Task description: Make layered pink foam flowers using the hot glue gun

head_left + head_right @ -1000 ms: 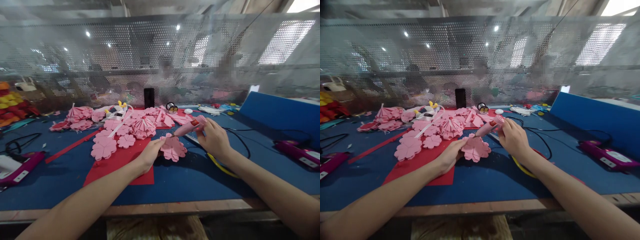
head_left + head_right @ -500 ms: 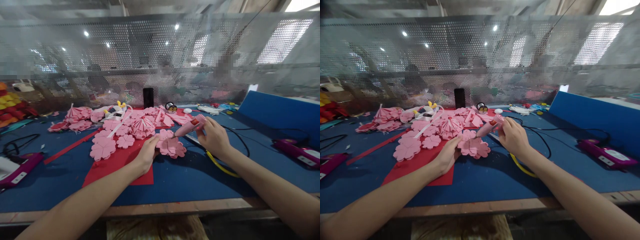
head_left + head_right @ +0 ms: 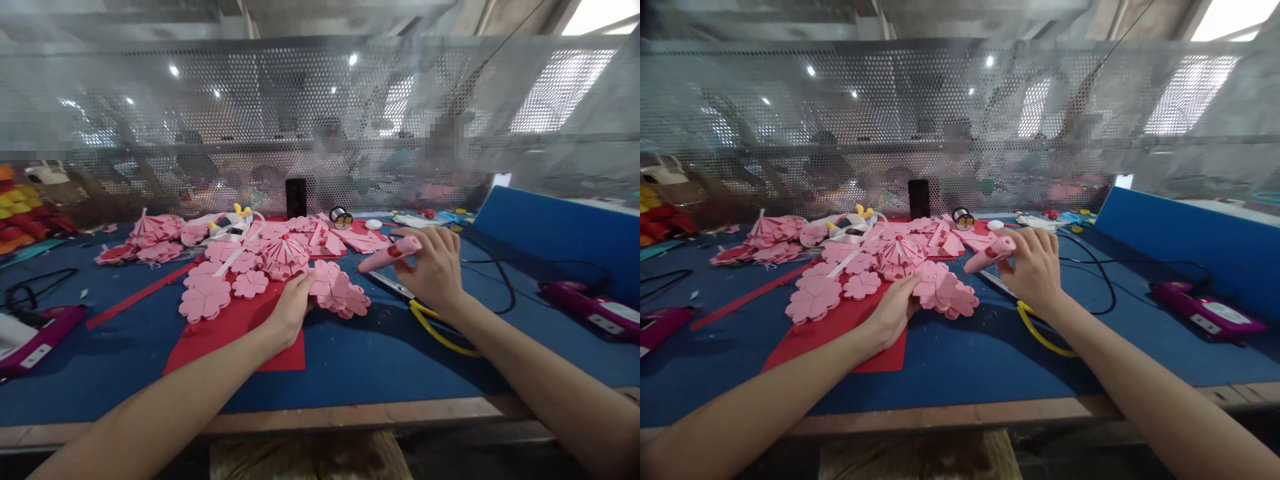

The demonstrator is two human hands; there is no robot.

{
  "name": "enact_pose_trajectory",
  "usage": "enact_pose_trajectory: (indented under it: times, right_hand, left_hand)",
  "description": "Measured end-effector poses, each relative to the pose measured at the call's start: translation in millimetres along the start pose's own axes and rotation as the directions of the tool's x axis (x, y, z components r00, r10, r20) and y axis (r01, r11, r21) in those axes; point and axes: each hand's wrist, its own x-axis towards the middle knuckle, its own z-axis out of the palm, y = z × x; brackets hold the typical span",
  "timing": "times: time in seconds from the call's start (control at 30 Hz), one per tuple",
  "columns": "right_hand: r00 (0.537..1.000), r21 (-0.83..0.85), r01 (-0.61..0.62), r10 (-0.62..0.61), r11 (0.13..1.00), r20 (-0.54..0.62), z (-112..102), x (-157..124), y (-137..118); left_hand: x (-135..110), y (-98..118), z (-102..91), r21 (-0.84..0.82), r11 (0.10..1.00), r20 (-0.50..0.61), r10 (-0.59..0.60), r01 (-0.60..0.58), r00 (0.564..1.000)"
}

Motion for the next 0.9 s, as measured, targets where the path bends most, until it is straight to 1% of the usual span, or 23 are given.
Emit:
enact_pose_trajectory:
  times: [0.07, 0.17, 0.2, 0.27, 0.37, 0.47, 0.53, 0.57, 0.6, 0.63, 0.7, 0.8, 0.9]
  right_hand:
    - [0.995, 0.056, -0.101, 0.102, 0.993, -0.015, 6, -1, 7]
    - [0.986, 0.097, -0.164, 0.166, 0.982, -0.011, 16, -3, 14]
    - [0.985, 0.102, -0.169, 0.17, 0.98, -0.001, 18, -4, 15]
    - [0.985, 0.111, -0.17, 0.167, 0.979, 0.037, 21, -6, 15]
    - [0.973, 0.143, -0.213, 0.196, 0.967, 0.122, 23, -8, 9]
    - [0.939, 0.204, -0.302, 0.253, 0.931, 0.233, 21, -8, 4]
    - [0.921, 0.239, -0.324, 0.248, 0.915, 0.3, 19, -5, 5]
    - [0.916, 0.258, -0.318, 0.226, 0.912, 0.33, 18, -4, 6]
    - [0.912, 0.28, -0.308, 0.198, 0.909, 0.359, 16, -1, 9]
    - [0.906, 0.305, -0.299, 0.169, 0.904, 0.388, 15, 1, 12]
    - [0.894, 0.35, -0.284, 0.115, 0.893, 0.432, 14, 4, 19]
    - [0.883, 0.385, -0.28, 0.078, 0.879, 0.463, 14, 4, 28]
    - [0.867, 0.392, -0.284, 0.059, 0.875, 0.495, 16, 1, 31]
  left_hand:
    - [1, 0, -0.2, 0.107, 0.994, 0.045, -0.004, -0.001, 0.999]
    - [1, 4, -1.7, 0.283, 0.958, 0.101, 0.011, -0.04, 0.995]
    - [1, 7, -2.4, 0.337, 0.939, 0.097, 0.042, -0.073, 0.994]
    - [-2, 13, -3.8, 0.43, 0.888, 0.08, 0.143, -0.163, 0.987]
    - [-9, 23, -4.0, 0.52, 0.802, 0.089, 0.29, -0.293, 0.953]
    - [-17, 32, -2.5, 0.607, 0.683, 0.144, 0.408, -0.406, 0.901]
    - [-16, 38, -0.8, 0.662, 0.597, 0.172, 0.469, -0.454, 0.866]
    - [-11, 43, 0.7, 0.688, 0.557, 0.191, 0.481, -0.466, 0.856]
    - [-2, 48, 3.1, 0.707, 0.527, 0.215, 0.475, -0.471, 0.853]
    - [10, 53, 6.5, 0.737, 0.477, 0.262, 0.451, -0.478, 0.853]
    - [46, 65, 18.0, 0.752, 0.419, 0.351, 0.398, -0.508, 0.848]
    - [118, 81, 45.4, 0.772, 0.333, 0.445, 0.325, -0.541, 0.835]
    - [191, 84, 76.2, 0.791, 0.246, 0.511, 0.238, -0.56, 0.826]
